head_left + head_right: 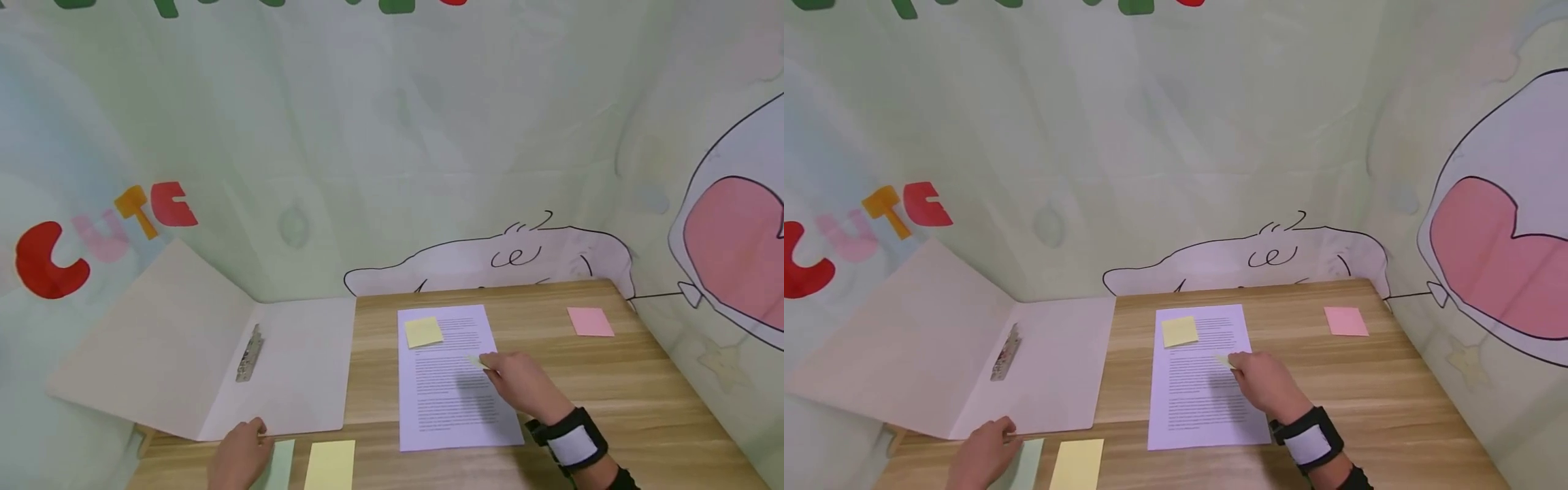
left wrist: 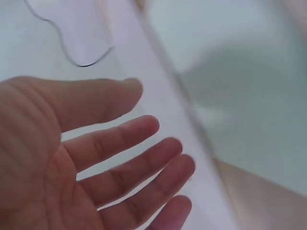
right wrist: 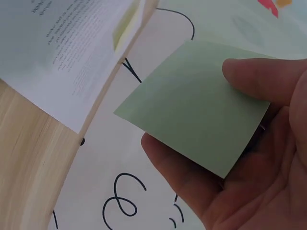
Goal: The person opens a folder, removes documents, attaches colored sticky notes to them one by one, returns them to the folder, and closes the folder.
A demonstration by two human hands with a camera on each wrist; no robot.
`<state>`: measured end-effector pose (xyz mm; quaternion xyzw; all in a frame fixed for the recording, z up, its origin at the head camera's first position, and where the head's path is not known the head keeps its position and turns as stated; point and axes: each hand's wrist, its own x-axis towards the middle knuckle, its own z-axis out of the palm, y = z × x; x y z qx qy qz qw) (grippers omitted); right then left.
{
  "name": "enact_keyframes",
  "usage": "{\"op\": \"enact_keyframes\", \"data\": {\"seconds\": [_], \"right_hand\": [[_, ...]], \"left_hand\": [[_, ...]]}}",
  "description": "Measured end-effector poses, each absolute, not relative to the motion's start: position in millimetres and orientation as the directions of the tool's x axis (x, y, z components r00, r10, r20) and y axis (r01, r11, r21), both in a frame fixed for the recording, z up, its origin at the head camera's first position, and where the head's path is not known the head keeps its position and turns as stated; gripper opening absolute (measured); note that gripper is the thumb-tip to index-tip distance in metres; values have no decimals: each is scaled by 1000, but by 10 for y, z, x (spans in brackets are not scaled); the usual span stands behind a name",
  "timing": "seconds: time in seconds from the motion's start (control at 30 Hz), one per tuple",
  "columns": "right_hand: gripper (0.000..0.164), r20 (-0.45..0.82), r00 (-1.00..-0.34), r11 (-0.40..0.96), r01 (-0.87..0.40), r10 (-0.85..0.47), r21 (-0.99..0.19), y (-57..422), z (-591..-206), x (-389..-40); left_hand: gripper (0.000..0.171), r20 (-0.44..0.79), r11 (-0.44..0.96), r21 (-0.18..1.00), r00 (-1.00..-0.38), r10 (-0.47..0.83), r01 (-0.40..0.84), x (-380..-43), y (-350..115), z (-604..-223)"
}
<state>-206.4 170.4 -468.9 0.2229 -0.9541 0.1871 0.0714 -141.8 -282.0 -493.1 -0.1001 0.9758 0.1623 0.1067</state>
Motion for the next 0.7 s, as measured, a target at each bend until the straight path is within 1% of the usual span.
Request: {"op": "enact_keyframes", "data": {"seconds": [0.07, 0.13, 0.23, 0.3, 0.43, 0.5, 0.63, 0.7], "right_hand": [[15, 222, -873, 831, -484, -435, -275, 1686, -4711, -2070], [16, 218, -857, 828, -510, -467, -231, 1661, -4733, -2075], [18, 208, -837, 825, -540, -506, -167, 1610, -4780, -2082], [13, 218, -824, 821, -556, -523, -133, 1566, -4808, -2081], [3, 248, -795, 811, -582, -554, -52, 1482, -4888, -2089], [4, 252, -786, 809, -588, -565, -20, 1451, -4931, -2094], [8, 243, -783, 811, -584, -572, 27, 1396, -4994, -2088], [10, 237, -778, 808, -586, -581, 57, 1376, -5027, -2078]], "left_hand": [[19, -203, 924, 320, -968, -147, -208, -1474, -2712, -4857], [17, -162, 921, 357, -981, -105, -157, -1545, -2558, -4797], [17, -98, 905, 425, -995, 17, -26, -1649, -2252, -4742], [20, -59, 889, 448, -990, 130, 90, -1712, -2033, -4734], [30, 0, 834, 464, -941, 338, 299, -1815, -1609, -4786], [30, 18, 803, 465, -910, 413, 373, -1863, -1422, -4837], [20, -1, 766, 466, -865, 501, 443, -1916, -1080, -4954], [21, -32, 763, 460, -851, 524, 453, -1911, -935, -4993]]}}
